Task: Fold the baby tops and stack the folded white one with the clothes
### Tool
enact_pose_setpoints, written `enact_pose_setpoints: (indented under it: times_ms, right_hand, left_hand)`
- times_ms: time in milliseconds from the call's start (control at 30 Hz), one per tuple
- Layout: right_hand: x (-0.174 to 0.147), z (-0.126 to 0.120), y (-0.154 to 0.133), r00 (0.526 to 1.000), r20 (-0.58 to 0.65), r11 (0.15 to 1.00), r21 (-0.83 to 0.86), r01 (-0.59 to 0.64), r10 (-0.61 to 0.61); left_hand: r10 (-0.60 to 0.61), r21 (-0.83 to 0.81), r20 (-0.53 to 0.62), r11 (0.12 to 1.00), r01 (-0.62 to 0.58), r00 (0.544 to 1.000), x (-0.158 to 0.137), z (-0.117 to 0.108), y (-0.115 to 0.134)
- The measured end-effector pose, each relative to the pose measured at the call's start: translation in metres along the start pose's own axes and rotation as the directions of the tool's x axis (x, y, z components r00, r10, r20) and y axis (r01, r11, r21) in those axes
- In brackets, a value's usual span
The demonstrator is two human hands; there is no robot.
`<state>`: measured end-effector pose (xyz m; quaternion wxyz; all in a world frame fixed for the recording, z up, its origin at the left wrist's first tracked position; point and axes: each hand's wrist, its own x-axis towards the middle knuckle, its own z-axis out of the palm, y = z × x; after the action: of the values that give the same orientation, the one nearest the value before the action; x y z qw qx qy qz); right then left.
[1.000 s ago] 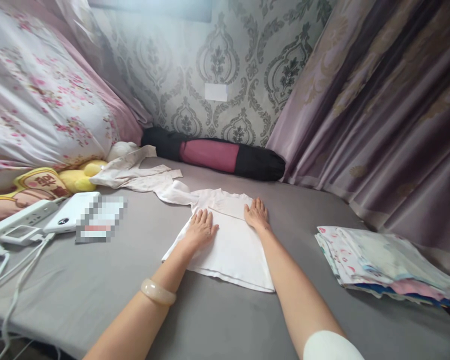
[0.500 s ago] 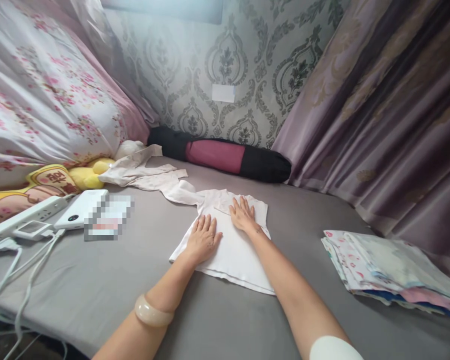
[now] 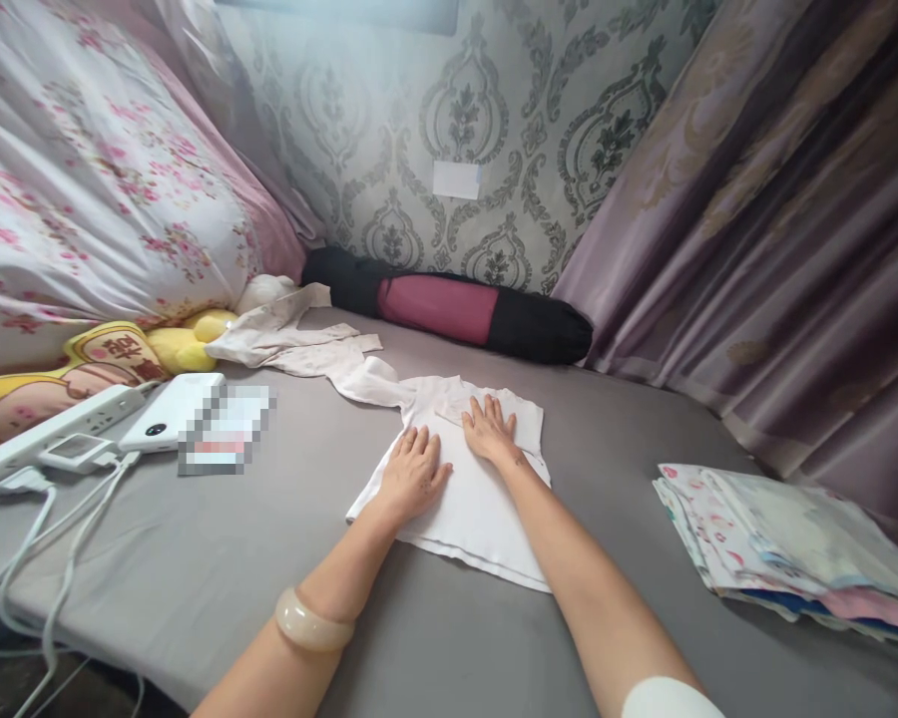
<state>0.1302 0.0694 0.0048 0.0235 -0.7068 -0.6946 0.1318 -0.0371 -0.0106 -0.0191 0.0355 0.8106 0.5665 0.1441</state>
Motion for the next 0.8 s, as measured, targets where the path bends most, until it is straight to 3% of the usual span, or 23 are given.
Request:
enact_pose_setpoints:
  times_ms: [300, 467, 800]
  right_hand:
    - [-0.01, 0.004, -0.038, 0.973, 0.0, 0.972, 0.058, 0.23, -0.23]
    - [-0.004, 0.007, -0.05, 0.967, 0.015, 0.967, 0.031, 0.252, -0.253]
    - [0.002, 0.014, -0.049, 0.964, -0.015, 0.964, 0.003, 0.267, -0.267]
  left_hand:
    - [0.03, -0.132, -0.161, 0.99, -0.052, 0.986, 0.009, 0.003, -0.014]
    - [-0.027, -0.195, -0.177, 0.981, -0.008, 0.984, 0.01, -0.002, -0.013]
    - [-0.118, -0.29, -0.162, 0.955, 0.067, 0.98, 0.015, -0.009, -0.012]
